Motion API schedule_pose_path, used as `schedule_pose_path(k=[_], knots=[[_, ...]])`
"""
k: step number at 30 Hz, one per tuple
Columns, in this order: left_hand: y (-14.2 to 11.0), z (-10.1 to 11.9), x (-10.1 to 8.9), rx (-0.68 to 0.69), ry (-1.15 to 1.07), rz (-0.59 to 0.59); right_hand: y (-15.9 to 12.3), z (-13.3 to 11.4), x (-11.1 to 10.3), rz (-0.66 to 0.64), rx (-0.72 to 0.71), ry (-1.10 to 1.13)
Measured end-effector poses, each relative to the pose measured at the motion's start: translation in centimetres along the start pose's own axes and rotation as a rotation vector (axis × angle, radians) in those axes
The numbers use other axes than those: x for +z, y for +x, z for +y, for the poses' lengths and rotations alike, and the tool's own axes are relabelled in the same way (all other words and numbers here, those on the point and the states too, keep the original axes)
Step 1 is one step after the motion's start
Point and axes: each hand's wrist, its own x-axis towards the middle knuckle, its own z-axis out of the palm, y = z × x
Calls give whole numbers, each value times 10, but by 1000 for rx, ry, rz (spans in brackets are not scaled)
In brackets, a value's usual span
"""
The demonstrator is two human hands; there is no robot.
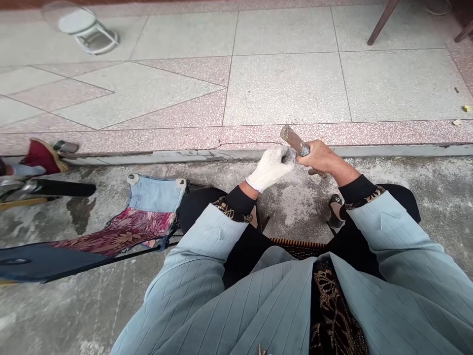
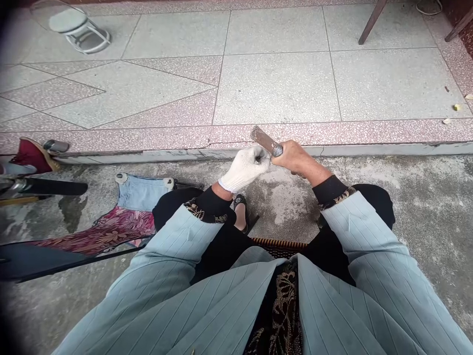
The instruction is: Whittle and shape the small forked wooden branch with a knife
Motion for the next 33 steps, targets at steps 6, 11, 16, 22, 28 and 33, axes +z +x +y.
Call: schedule_pose_path(k=[6,11,16,22,28,33], knots=[[0,2,4,-77,35,114,5,1,14,210,-29,36],[-1,6,8,-126,-12,250,7,0,33,361,55,310],[-2,9,20,-263,-206,328,8,-2,50,441,64,623],[-2,5,33,-304,-442,365,5,-6,53,363,70,891],[-3,5,9,-125,-176,233,7,2,38,399,59,551],[-2,2,0,-6,-9,153,8,5,27,414,-70,90]])
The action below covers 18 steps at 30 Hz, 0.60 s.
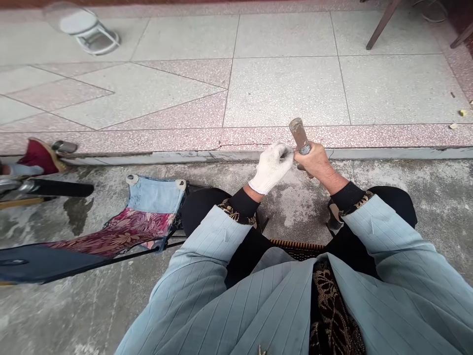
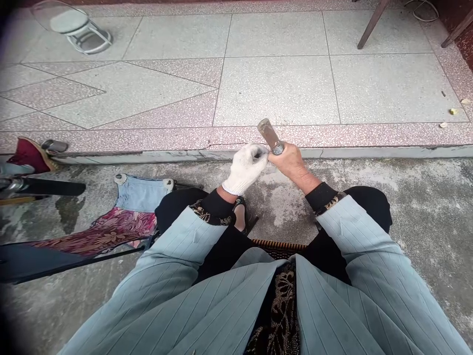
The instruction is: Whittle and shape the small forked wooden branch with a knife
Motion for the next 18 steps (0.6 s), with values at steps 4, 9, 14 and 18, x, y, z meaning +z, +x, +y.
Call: schedule_pose_path(k=[4,9,14,18], knots=[[2,-3,2,46,178,-53,2,2,-1,-21,-100,-230],[3,-1,2,99,345,-72,2,3,1,-17,-105,-270],[3,0,3,109,280,-16,-3,-3,6,-23,124,93],[-1,2,17,-51,-9,169,-7,-9,12,-61,266,510]])
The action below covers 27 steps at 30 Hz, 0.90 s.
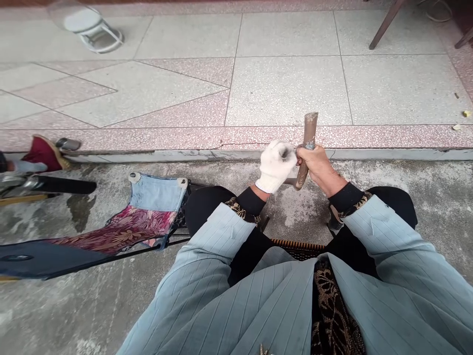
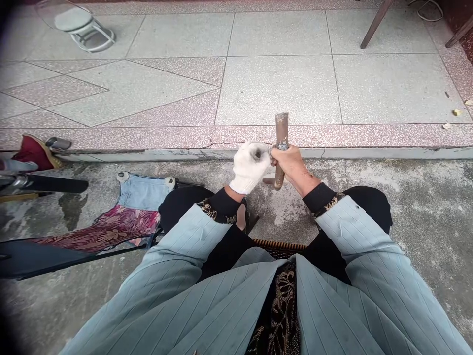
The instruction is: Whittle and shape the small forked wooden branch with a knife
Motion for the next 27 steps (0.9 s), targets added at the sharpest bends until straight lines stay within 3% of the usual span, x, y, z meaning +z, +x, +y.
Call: schedule_pose_path(k=[3,6,12,17,20,25,27], knots=[[-5,3,9,-193,-247,55,0,0,0,-71,21,131],[-6,5,7,-185,-328,-27,4,-2,-8,-25,-3,-20],[5,-1,-8,94,38,-148,13,-1,-19,107,-167,-535],[9,-2,-7,113,252,-199,14,4,-19,89,-334,-755],[8,-1,-7,85,171,-202,13,2,-19,90,-280,-672],[1,-1,6,-125,-359,-56,11,-1,-16,16,-62,-181],[0,-2,8,-188,-474,-53,11,-2,-16,-2,-45,-116]])
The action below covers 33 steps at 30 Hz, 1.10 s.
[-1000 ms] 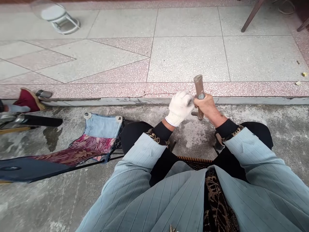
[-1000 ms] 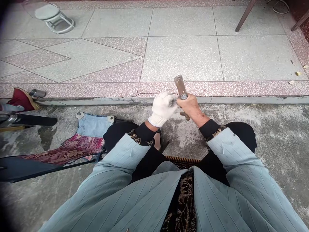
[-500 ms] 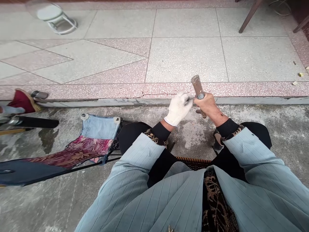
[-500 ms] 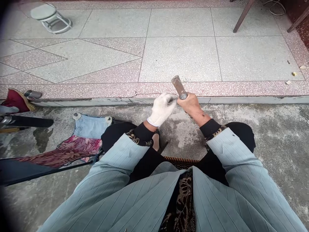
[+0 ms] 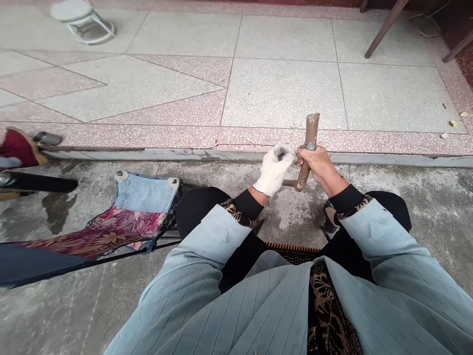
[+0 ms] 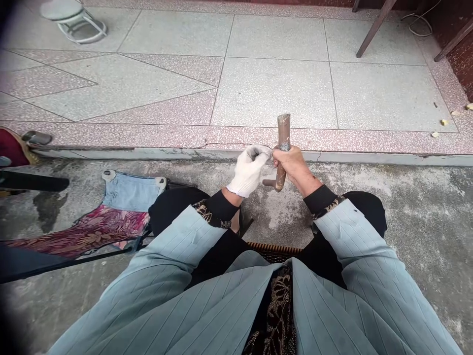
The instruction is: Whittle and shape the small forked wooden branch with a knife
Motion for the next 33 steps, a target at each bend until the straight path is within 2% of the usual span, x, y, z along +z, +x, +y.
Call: schedule_pose_path(k=[2,5,9,12,14,18,20,22,25,28,31,33], knots=[[2,1,-3,19,27,-63,1,-1,-2,44,-17,-101],[7,6,-12,130,233,-150,4,0,-6,131,-114,-368],[12,10,-16,230,487,-145,7,3,-9,99,-228,-577],[11,8,-12,217,535,-111,7,3,-8,113,-274,-617],[7,4,-6,161,405,-80,6,1,-7,118,-215,-541],[-1,-7,6,-29,-109,-5,5,0,-7,72,-47,-276],[-1,-9,8,-93,-174,-18,6,1,-8,67,-40,-282],[2,-6,3,-70,-40,-58,8,1,-11,101,-92,-412],[9,3,-10,84,286,-112,9,2,-13,146,-200,-612],[13,9,-17,220,509,-197,9,2,-12,136,-247,-706],[12,9,-16,234,570,-201,7,2,-11,141,-251,-697],[9,6,-12,173,460,-165,8,2,-12,149,-199,-597]])
